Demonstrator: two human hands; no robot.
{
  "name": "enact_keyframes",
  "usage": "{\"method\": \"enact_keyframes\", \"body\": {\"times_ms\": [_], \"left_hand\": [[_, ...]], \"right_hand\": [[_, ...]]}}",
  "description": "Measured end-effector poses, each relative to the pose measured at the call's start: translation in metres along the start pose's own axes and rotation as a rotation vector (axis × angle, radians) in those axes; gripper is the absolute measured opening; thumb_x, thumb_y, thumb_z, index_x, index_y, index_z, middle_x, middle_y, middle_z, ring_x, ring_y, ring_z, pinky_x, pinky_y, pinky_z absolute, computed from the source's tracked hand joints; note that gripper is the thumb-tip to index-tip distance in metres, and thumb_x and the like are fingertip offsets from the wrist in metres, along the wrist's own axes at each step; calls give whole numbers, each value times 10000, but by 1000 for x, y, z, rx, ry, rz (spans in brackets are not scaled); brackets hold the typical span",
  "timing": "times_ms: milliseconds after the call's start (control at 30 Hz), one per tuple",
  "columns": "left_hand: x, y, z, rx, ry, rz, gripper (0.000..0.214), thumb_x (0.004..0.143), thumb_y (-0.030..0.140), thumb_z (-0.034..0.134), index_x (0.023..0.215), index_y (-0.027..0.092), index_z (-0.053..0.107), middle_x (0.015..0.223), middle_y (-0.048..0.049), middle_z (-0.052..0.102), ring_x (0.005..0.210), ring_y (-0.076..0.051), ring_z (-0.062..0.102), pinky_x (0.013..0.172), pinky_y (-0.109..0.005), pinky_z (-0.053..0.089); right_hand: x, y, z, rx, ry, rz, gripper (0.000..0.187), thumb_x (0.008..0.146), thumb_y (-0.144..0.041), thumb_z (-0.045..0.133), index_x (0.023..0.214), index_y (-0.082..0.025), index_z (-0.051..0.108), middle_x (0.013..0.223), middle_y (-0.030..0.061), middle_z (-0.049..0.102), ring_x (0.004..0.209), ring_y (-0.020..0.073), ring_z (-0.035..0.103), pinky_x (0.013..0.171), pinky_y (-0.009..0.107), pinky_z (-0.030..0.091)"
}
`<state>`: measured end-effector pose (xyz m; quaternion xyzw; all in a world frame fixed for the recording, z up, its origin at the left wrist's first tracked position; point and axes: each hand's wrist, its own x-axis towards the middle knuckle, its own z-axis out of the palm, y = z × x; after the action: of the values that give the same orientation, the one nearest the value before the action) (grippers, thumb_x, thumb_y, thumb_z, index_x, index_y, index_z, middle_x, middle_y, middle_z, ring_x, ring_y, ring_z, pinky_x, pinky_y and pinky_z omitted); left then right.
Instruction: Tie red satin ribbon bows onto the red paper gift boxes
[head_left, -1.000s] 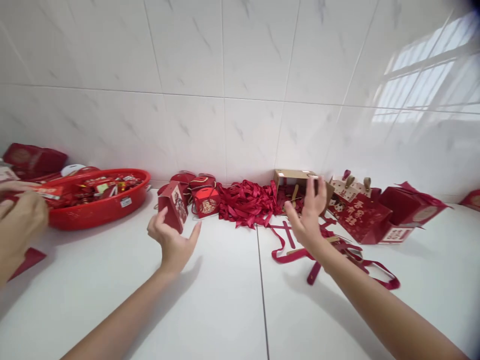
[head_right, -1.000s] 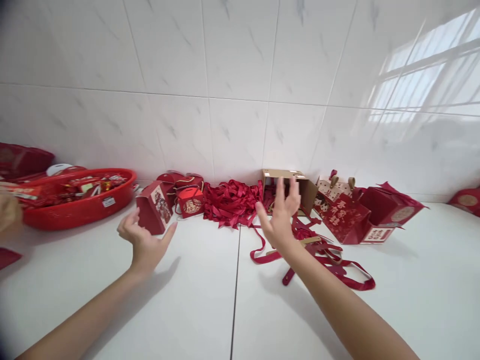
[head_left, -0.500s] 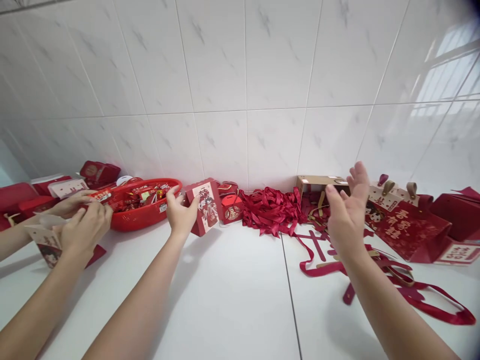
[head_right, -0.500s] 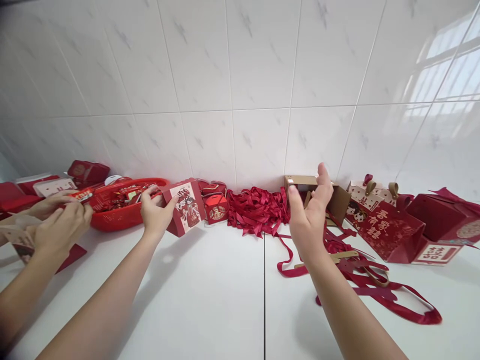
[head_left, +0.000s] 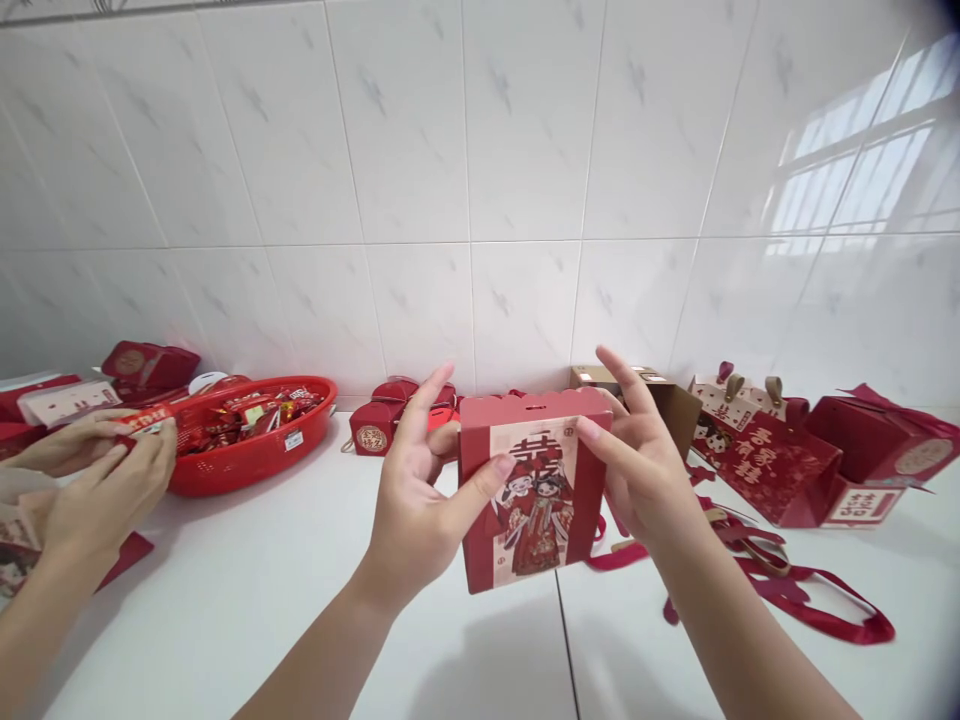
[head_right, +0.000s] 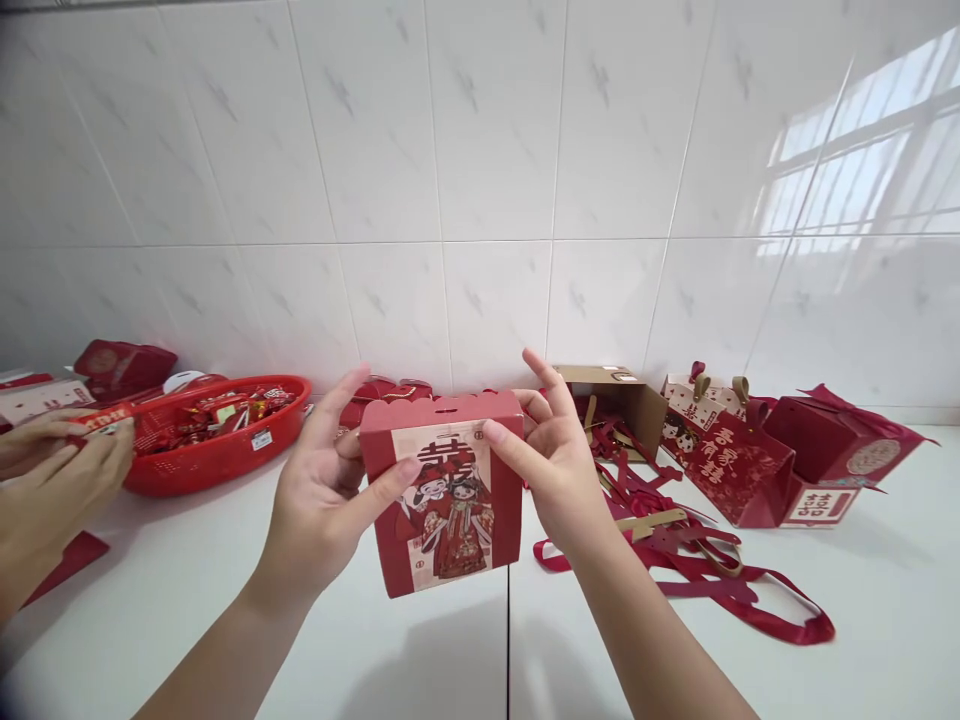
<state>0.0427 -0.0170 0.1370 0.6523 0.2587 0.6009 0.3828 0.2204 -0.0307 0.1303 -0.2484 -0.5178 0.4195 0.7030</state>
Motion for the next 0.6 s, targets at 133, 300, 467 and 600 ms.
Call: {"method": "enact_keyframes", "body": {"times_ms": [133,300,467,600], "left_hand": [[-6,6,3,-136,-9,-47,926,755,231,697,1465,376,120,879,33,711,806,-183,696,697,-300,597],[-10,4,7,-206,-58,-96,461,753,260,684,1181,342,534,831,26,680,712,-180,673,617,-303,591],[-7,-1,5,-207,-15,-132,156,775,317,684,841,211,591,735,15,630,600,-138,624,534,-240,538],[-5,1,9,-266,-96,-188,155,790,321,672,856,208,589,739,2,653,679,-167,653,615,-276,557]], "right_hand": [[-13,-8,10,94,0,79,575,816,-345,647,1335,-394,404,952,9,668,818,203,681,709,381,589],[-20,-7,20,156,84,125,282,756,-353,717,1003,-295,592,815,-2,666,663,183,665,574,311,566],[-21,-4,21,184,176,187,261,715,-383,750,783,-233,547,679,-27,609,583,154,616,539,279,530],[-21,0,23,203,184,214,317,728,-388,739,709,-222,469,653,-37,604,535,136,585,516,268,507]]}}
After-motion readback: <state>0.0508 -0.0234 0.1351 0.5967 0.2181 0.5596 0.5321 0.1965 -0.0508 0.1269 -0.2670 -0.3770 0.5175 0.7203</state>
